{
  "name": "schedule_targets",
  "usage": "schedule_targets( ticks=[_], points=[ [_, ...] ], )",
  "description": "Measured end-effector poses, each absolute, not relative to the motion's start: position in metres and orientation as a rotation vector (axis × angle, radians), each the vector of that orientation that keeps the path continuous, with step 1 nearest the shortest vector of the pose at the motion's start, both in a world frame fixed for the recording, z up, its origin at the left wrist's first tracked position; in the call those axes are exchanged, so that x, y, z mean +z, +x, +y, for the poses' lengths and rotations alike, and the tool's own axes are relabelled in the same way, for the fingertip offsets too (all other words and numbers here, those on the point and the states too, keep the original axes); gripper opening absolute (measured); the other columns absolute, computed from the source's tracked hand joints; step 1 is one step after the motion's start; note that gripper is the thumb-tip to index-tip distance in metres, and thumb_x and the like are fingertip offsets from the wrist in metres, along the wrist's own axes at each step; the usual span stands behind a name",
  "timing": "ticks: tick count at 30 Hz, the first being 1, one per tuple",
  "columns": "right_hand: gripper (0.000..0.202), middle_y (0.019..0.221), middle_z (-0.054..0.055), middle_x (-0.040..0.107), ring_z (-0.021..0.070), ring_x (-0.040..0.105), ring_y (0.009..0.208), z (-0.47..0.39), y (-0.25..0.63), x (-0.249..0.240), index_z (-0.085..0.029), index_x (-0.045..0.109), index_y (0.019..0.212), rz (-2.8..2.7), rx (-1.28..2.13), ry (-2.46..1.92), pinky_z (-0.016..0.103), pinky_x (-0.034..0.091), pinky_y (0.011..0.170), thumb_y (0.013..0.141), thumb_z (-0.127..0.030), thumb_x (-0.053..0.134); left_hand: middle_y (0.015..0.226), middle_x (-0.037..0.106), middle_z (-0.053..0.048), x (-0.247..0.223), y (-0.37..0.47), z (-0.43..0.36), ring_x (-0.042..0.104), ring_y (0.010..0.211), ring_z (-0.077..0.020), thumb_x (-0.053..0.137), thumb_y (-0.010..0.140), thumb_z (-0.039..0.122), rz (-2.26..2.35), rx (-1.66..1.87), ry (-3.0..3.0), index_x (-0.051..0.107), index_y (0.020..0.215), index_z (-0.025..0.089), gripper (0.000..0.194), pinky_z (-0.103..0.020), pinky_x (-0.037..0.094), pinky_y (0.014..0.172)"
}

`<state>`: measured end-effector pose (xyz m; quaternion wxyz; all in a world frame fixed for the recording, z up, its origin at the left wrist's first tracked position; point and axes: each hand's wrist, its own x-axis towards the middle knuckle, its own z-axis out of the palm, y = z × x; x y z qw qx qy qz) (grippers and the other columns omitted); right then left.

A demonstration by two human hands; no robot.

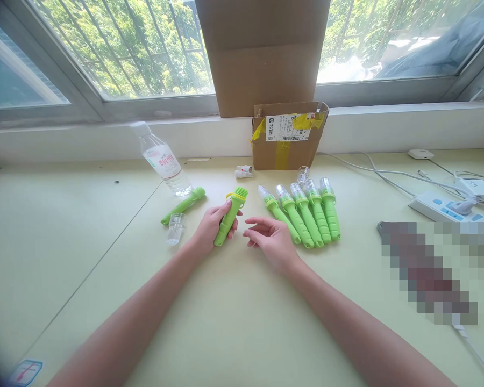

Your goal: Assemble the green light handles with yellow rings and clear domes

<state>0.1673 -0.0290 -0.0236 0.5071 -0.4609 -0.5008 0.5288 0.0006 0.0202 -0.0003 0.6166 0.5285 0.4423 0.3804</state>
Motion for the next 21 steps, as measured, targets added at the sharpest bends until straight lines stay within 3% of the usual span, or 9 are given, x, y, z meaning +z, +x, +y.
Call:
schedule_targets(
  ticks=[3,8,13,21],
  points=[
    [0.026,0.062,0.002,0.068,0.0153,0.062,0.056,-0.0304,0.1651,-0.0259,-0.019,0.072,0.09,-1.262,1.228,-1.142,0.03,0.053,0.059,0.077,-0.041,0.068,0.058,0.057,-0.001,-0.0016,0.0003,0.0206,0.05,0.042,-0.01,0.05,0.083,0.058,1.007,0.885,1.222,0.062,0.089,0.012,0.047,-0.022,0.039,0.041],
    [0.026,0.08,0.005,0.072,0.017,0.065,0.064,-0.0313,0.1631,-0.0291,-0.02,0.072,0.092,-1.272,1.207,-1.145,0.03,0.053,0.059,0.073,-0.038,0.073,0.058,0.057,-0.001,-0.0032,-0.0003,0.0215,0.05,0.042,-0.0099,0.05,0.084,0.057,0.998,0.885,1.221,0.062,0.09,0.012,0.047,-0.022,0.039,0.041],
    [0.022,0.057,0.0,0.064,0.0155,0.06,0.053,-0.0319,0.1636,-0.0285,-0.019,0.072,0.084,-1.347,1.134,-1.193,0.03,0.05,0.057,0.079,-0.041,0.067,0.057,0.057,-0.001,-0.0032,-0.0018,0.0217,0.049,0.042,-0.0099,0.049,0.084,0.057,0.971,0.874,1.232,0.063,0.091,0.012,0.047,-0.022,0.039,0.043],
    [0.02,0.06,0.002,0.065,0.0149,0.06,0.056,-0.0289,0.1681,-0.0241,-0.017,0.069,0.079,-1.251,1.27,-1.094,0.028,0.05,0.058,0.079,-0.037,0.067,0.057,0.058,-0.001,-0.0031,-0.0019,0.0212,0.049,0.042,-0.0101,0.05,0.085,0.055,0.957,0.855,1.259,0.064,0.091,0.011,0.046,-0.022,0.038,0.042]
  ],
)
